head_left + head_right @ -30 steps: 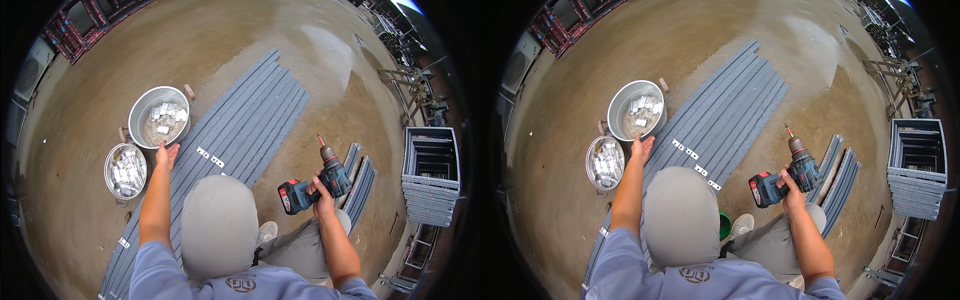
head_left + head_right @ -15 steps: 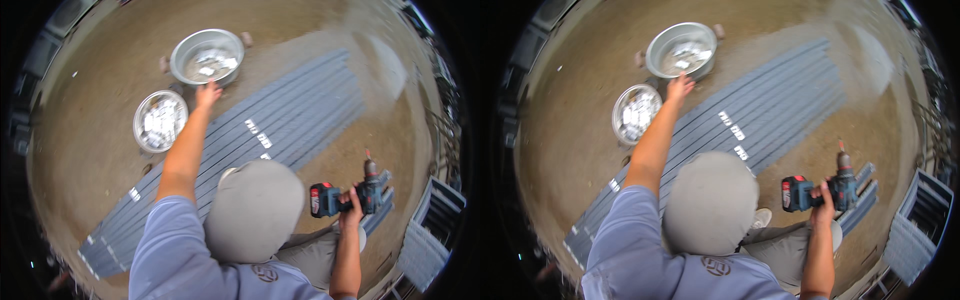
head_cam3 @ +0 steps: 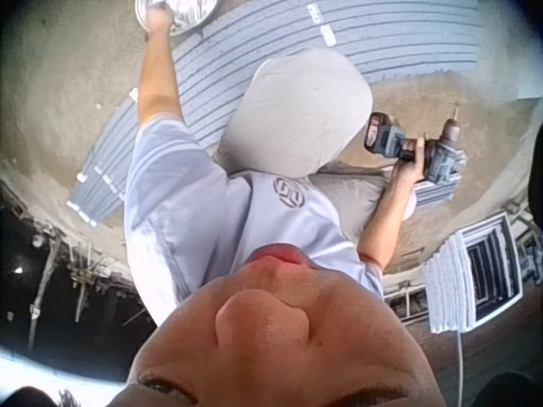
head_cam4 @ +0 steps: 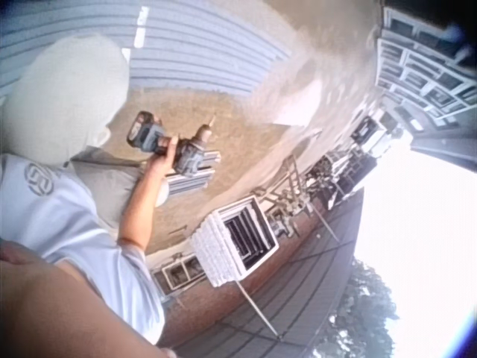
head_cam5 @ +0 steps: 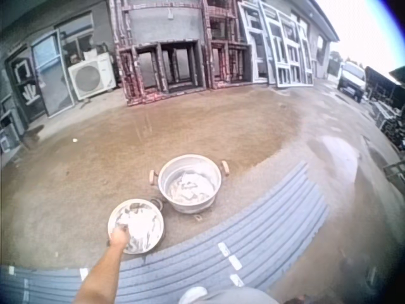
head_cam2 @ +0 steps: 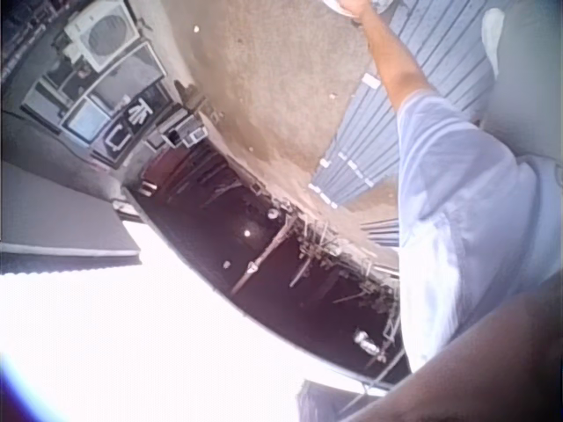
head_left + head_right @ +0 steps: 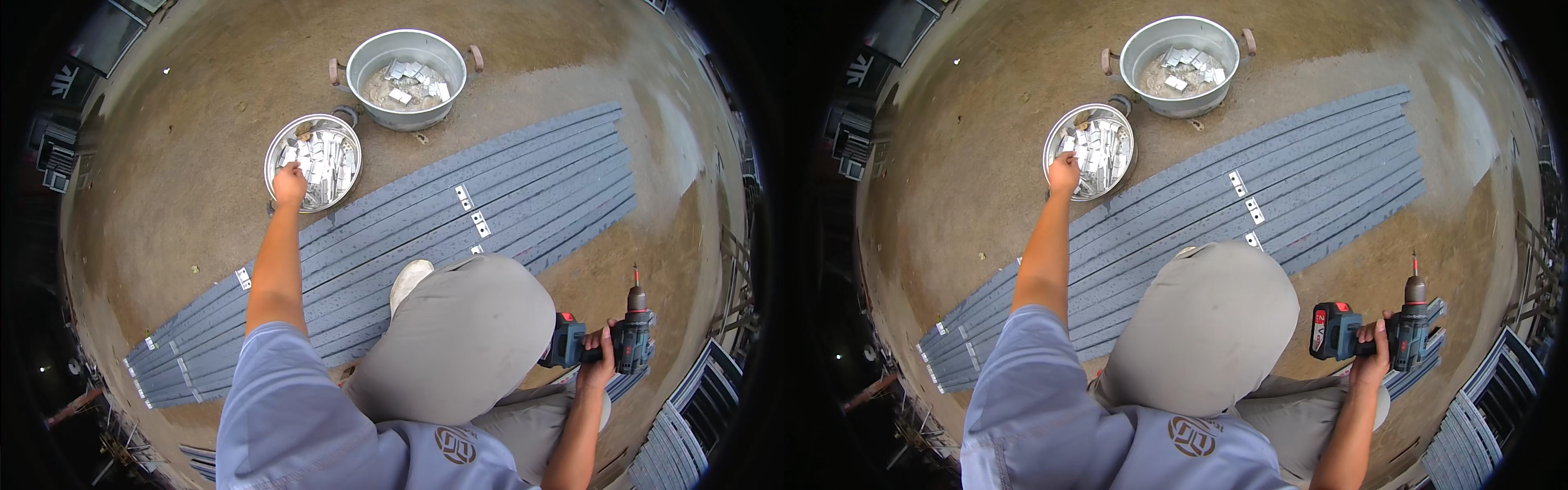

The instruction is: The person sits on the floor and uses a cordless drill to attach metal brackets to long metal bars. They repeatedly pick up brackets and screws, position them on the bars, and drive the screws in with the drill.

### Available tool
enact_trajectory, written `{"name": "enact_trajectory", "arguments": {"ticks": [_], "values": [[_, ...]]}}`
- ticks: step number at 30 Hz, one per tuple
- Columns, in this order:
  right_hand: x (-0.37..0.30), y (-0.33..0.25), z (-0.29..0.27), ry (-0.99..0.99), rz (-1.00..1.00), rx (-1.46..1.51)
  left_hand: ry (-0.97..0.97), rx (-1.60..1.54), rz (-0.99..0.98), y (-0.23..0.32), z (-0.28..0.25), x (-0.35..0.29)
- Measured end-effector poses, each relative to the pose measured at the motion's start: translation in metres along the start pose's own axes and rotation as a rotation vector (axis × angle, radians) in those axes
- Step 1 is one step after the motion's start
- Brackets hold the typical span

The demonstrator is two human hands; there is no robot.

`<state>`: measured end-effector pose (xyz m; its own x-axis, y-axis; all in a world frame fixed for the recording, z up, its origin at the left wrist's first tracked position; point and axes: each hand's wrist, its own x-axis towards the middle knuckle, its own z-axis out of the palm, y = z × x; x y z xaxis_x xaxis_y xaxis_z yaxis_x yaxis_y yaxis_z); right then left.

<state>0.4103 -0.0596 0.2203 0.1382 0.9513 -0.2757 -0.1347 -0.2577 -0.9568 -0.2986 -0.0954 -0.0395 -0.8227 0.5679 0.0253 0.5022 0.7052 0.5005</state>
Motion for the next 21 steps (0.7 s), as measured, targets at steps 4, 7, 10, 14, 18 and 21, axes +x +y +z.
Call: {"name": "enact_trajectory", "arguments": {"ticks": [4, 7, 10, 14, 18, 21], "values": [[-0.004, -0.003, 0.001, 0.023, 0.015, -0.038, -0.173, 0.011, 0.102, -0.003, 0.033, 0.003], [-0.006, -0.004, 0.002, 0.078, 0.022, -0.079, -0.132, 0.150, 0.061, 0.001, 0.051, 0.004], [-0.009, -0.005, 0.004, 0.118, 0.032, -0.077, -0.094, 0.251, 0.123, 0.009, 0.062, 0.001], [-0.008, -0.007, 0.009, 0.128, 0.041, -0.096, -0.118, 0.332, 0.155, 0.011, 0.061, 0.006], [-0.006, -0.010, 0.017, 0.117, 0.066, -0.095, -0.115, 0.414, 0.313, 0.003, 0.054, 0.007], [-0.006, -0.012, 0.023, 0.086, 0.062, -0.111, -0.172, 0.410, 0.398, 0.002, 0.045, 0.002]]}}
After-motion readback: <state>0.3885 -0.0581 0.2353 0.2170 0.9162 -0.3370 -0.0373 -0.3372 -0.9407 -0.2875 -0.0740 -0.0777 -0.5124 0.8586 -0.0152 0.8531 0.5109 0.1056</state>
